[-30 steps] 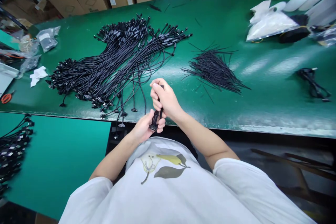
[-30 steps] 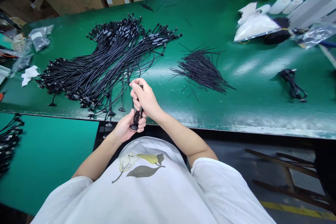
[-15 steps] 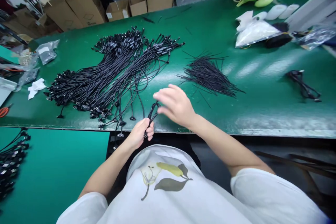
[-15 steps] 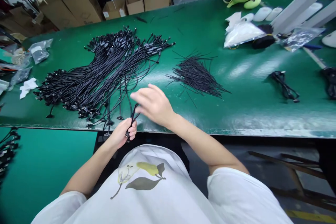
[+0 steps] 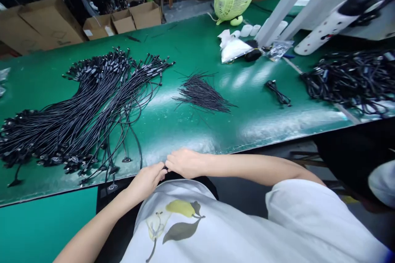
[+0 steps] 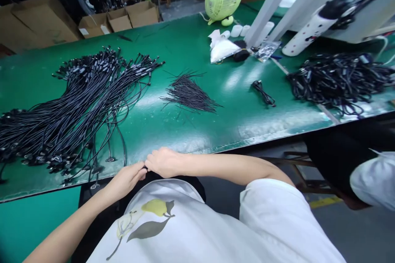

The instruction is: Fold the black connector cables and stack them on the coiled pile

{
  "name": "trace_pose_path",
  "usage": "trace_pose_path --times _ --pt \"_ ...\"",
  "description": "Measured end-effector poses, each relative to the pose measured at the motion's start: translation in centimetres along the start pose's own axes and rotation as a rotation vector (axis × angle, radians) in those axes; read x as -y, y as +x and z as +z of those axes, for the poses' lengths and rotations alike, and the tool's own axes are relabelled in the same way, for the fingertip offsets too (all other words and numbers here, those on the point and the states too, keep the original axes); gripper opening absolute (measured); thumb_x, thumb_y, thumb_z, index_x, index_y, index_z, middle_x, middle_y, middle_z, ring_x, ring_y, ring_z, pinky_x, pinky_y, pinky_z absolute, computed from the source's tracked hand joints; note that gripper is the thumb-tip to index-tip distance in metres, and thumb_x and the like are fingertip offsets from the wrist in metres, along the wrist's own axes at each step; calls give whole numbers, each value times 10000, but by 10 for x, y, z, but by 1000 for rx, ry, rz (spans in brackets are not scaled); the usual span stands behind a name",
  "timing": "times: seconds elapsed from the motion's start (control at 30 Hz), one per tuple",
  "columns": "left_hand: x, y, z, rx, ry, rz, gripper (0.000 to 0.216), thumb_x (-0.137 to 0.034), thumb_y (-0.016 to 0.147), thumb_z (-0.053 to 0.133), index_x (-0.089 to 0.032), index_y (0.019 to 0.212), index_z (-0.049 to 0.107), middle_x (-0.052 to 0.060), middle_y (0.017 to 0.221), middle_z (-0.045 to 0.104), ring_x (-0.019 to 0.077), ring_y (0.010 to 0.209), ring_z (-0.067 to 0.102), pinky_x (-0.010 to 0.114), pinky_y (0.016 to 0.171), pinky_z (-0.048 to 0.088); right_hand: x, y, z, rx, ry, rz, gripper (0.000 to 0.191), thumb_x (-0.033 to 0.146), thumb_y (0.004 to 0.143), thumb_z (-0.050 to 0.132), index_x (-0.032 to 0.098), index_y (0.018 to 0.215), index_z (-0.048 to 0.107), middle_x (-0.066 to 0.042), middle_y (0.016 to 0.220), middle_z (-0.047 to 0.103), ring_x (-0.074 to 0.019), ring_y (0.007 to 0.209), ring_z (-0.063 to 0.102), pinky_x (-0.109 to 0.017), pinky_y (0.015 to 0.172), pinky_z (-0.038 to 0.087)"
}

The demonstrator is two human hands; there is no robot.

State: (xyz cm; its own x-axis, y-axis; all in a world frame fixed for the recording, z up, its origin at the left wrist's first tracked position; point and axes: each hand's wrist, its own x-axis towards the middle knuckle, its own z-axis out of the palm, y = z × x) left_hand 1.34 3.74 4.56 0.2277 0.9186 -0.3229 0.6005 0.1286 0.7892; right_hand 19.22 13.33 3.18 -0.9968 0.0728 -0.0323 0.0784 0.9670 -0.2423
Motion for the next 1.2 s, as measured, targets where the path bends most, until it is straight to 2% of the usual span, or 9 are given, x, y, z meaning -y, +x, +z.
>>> trace_pose_path --times 0.1,0.2,0.27,0.33,0.43,0.57,0.9,1.07,1.2 --pt "0 12 5 44 -82 -39 301 -381 941 406 -201 752 557 12 680 576 167 639 527 265 650 370 -4 -2 -4 -38 -39 10 280 211 982 333 131 893 586 -93 830 614 -179 713 539 -298 603 376" --pt "1 19 9 -9 -279 -86 373 -488 934 405 -180 798 566 -28 573 473 136 537 453 264 589 361 -30 -18 -16 -227 54 18 341 388 992 374 149 965 616 -93 911 631 -181 814 564 -315 701 430" --pt "2 22 10 -112 -522 -121 410 -562 889 469 -172 795 550 -55 544 400 111 498 397 250 539 346 -62 -37 -21 -488 99 252 357 423 990 369 181 1059 622 -98 1023 628 -189 926 565 -332 791 445" --pt "1 25 10 -225 -761 -156 424 -587 829 563 -167 783 532 -68 559 361 89 491 353 231 501 326 -100 -58 -18 -713 71 693 327 370 988 376 188 1072 634 -116 1089 607 -212 980 552 -356 832 441" --pt "-4 31 12 -255 -938 -163 419 -559 791 644 -154 788 535 -63 591 373 71 505 351 215 490 325 -148 -80 0 -700 -15 1076 243 273 943 454 139 960 656 -155 1066 589 -248 963 532 -375 840 430" --pt "-14 35 16 -179 -1036 -143 420 -543 780 674 -147 784 534 -60 605 375 66 522 379 207 499 350 -168 -86 16 -655 -123 1073 207 211 924 450 137 932 643 -149 1037 580 -246 936 496 -366 835 393" --pt "-19 32 19 -201 -1117 -142 432 -533 756 704 -145 757 514 -77 582 339 42 479 314 175 444 294 -149 -84 3 -664 -206 1126 296 286 969 370 163 960 640 -126 955 596 -240 861 495 -348 747 336" --pt "-19 29 21 -222 -1148 -89 417 -531 778 681 -147 765 517 -76 589 327 47 488 318 177 452 306 -144 -84 -1 -691 -311 1110 247 279 939 412 170 929 633 -146 1081 594 -268 917 493 -389 796 337" --pt "-22 27 21 -220 -1166 -87 424 -532 769 689 -146 760 514 -73 592 338 47 489 324 177 449 308 -133 -80 -9 -776 -200 1120 210 264 910 438 166 897 623 -154 1069 602 -279 951 509 -400 824 364"
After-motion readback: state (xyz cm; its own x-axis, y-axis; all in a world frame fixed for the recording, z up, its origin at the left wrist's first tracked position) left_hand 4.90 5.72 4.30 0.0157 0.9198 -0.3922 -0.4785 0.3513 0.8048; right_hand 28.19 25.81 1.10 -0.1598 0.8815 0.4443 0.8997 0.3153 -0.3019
